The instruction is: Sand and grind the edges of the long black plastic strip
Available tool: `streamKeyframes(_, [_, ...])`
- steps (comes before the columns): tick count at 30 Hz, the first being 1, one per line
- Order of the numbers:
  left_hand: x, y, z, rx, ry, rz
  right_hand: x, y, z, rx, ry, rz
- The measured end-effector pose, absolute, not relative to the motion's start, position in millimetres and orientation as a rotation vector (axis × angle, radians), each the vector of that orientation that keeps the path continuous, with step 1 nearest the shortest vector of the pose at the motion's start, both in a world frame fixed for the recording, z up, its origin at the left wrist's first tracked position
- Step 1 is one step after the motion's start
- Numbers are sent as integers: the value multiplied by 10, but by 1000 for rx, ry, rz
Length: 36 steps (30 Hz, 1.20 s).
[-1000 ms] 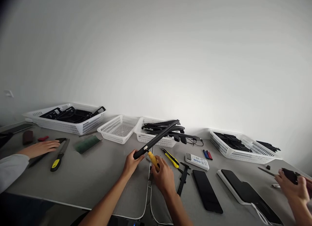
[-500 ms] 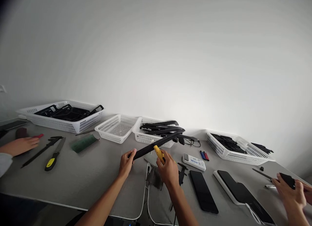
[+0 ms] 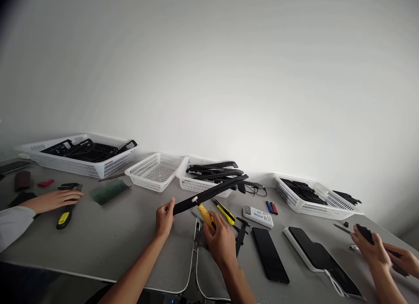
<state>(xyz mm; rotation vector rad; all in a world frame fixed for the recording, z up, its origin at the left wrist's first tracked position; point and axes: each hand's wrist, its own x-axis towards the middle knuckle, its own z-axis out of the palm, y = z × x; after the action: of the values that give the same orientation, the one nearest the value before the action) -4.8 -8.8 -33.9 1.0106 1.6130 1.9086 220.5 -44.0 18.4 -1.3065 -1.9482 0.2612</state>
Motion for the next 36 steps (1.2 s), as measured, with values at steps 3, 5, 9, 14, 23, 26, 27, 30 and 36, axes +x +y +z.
streamKeyframes(3, [-54, -79, -350, 1000, 1602, 1906, 2190, -458, 156, -1306, -1956, 256])
streamKeyframes(5, [-49, -86, -345, 990, 1597, 1903, 2208, -446, 147, -1331, -1914, 251])
streamKeyframes(9, [-27, -118, -301, 963, 1586, 1891, 2292, -403, 162, -1396, -1836, 279])
streamKeyframes(14, [-10, -153, -221, 906, 1569, 1874, 2387, -377, 197, -1433, -1786, 303])
streamKeyframes(23, [-18, -178, -155, 858, 1530, 1850, 2581, -328, 277, -1443, -1681, 310])
streamKeyframes(26, [-25, -177, -151, 855, 1514, 1850, 2658, -306, 322, -1449, -1627, 302])
streamKeyframes(27, [-28, -176, -150, 855, 1509, 1853, 2686, -299, 337, -1455, -1605, 300])
streamKeyframes(30, [-33, -176, -141, 861, 1494, 1863, 2779, -276, 375, -1470, -1544, 303])
streamKeyframes(36, [-44, -190, -129, 891, 1451, 1858, 2963, -267, 433, -1469, -1427, 278])
